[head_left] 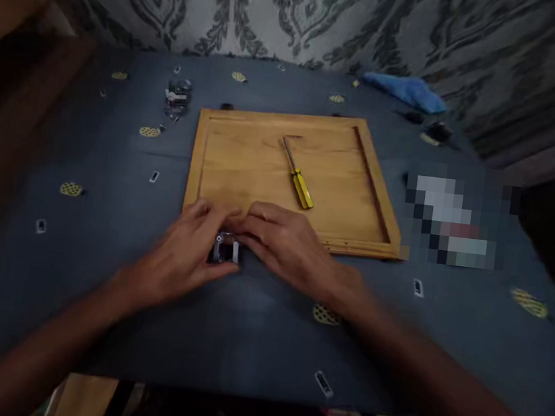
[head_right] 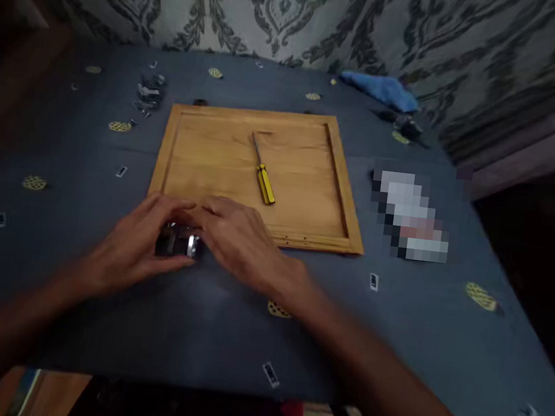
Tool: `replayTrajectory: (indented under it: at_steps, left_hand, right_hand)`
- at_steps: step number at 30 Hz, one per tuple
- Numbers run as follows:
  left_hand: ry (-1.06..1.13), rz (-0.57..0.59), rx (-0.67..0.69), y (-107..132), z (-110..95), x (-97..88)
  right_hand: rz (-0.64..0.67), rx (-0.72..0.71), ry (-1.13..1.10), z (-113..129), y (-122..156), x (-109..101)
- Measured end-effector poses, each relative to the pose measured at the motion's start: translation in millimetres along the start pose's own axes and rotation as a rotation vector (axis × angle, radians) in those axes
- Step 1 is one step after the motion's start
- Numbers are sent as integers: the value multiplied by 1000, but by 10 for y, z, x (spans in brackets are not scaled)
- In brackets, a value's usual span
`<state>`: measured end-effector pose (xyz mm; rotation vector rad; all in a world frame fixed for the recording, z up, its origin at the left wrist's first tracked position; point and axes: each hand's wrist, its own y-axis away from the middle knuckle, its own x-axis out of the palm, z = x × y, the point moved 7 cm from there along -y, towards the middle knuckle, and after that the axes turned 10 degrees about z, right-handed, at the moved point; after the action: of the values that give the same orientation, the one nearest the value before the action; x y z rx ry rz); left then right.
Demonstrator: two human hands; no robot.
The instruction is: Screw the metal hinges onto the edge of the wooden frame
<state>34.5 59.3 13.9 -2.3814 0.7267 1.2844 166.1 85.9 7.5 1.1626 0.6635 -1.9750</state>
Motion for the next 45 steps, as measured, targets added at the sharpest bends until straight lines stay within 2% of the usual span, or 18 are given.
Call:
replayTrajectory:
  at_steps: [9, 13, 15, 17, 20, 23, 27, 30, 33, 36, 39, 42, 44, 45]
  left_hand:
    - [66, 20, -24, 20, 66, 44]
    - [46, 25, -44, 25, 82, 45]
    - [58, 34, -45, 25, 83, 41]
    - [79, 45, -45, 25, 85, 41]
    - [112, 47, -38, 27, 88, 46]
    - [115, 48, -31, 26, 91, 59]
    - [105, 43, -43, 26, 105, 69]
    - [101, 37, -44, 29, 106, 66]
    - [95, 35, -45, 31, 100, 58]
    - [105, 40, -50, 32, 99, 52]
    - [107, 47, -59, 30, 104, 50]
    - [104, 54, -63, 26, 109, 50]
    - [99, 55, -59, 23, 106, 48]
    - [97, 53, -58, 22, 105, 48]
  right_hand:
    - [-5, -13, -92, -9, 5, -15]
    - [-78, -81, -143, -9, 49, -129]
    - [-121, -64, -148, -86, 90, -213]
    - [-192, 31, -80, -231, 149, -312]
    - [-310, 334, 162, -514, 270, -450]
    - [-244, 548, 295, -688, 315, -437]
    - [-95, 589, 322, -721, 261, -332]
    - [-114, 613, 312, -753, 264, -331]
    - [-240, 590, 239, -807, 309, -395]
    - [-463, 508, 110, -807, 396, -554]
    - [-688, 423, -68, -718, 499, -762]
    - [-878, 344, -187, -527, 578, -957]
    - [-927, 296, -210, -385, 581, -1025]
    - [-909, 279, -224, -332, 558, -1026]
